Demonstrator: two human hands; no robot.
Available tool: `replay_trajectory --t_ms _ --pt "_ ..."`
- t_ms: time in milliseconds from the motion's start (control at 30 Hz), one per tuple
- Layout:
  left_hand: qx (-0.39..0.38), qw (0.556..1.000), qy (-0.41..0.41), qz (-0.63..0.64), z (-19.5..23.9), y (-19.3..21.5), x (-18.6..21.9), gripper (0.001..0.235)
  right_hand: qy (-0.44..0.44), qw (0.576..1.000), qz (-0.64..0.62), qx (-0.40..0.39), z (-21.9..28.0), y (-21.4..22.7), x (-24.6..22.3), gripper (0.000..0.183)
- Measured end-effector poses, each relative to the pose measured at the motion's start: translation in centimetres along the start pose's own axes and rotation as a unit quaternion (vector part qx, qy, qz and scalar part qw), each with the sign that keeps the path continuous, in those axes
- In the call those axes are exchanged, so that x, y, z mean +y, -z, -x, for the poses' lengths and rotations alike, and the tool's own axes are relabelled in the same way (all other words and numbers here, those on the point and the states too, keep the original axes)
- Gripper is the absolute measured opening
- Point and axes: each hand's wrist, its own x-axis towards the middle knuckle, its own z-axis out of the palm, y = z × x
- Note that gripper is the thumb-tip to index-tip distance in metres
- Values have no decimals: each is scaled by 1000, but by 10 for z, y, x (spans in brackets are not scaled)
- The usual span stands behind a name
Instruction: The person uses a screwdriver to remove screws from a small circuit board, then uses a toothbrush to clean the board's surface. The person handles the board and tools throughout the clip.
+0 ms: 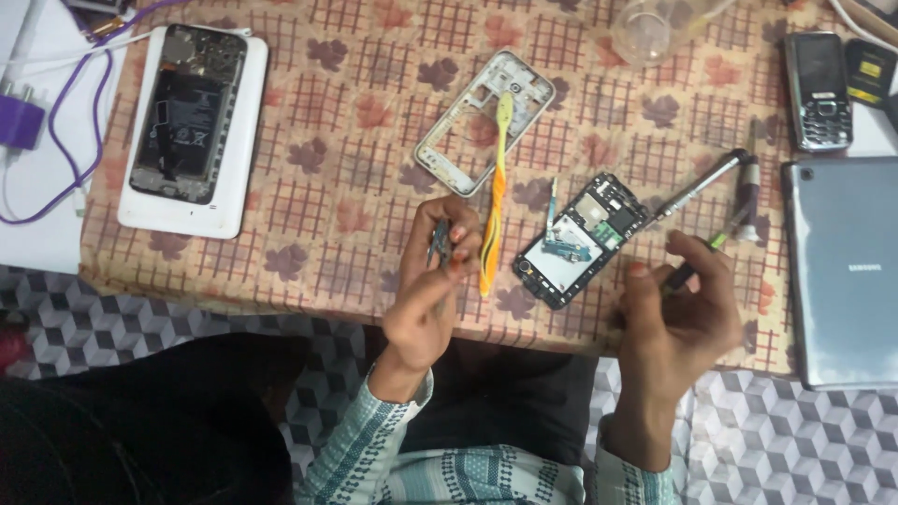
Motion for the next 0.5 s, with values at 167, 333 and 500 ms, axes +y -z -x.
replay_trajectory --t_ms 167,333,500 --pt "-46 887 -54 -456 -16 -26 6 26 41 998 46 -21 -1 1 -5 29" --pt "-207 745 -157 -614 -39 -38 13 34 57 997 33 -30 -1 3 -4 24" --pt "-225 693 -129 -673 -52 -40 11 37 57 998 19 -33 0 6 -2 21"
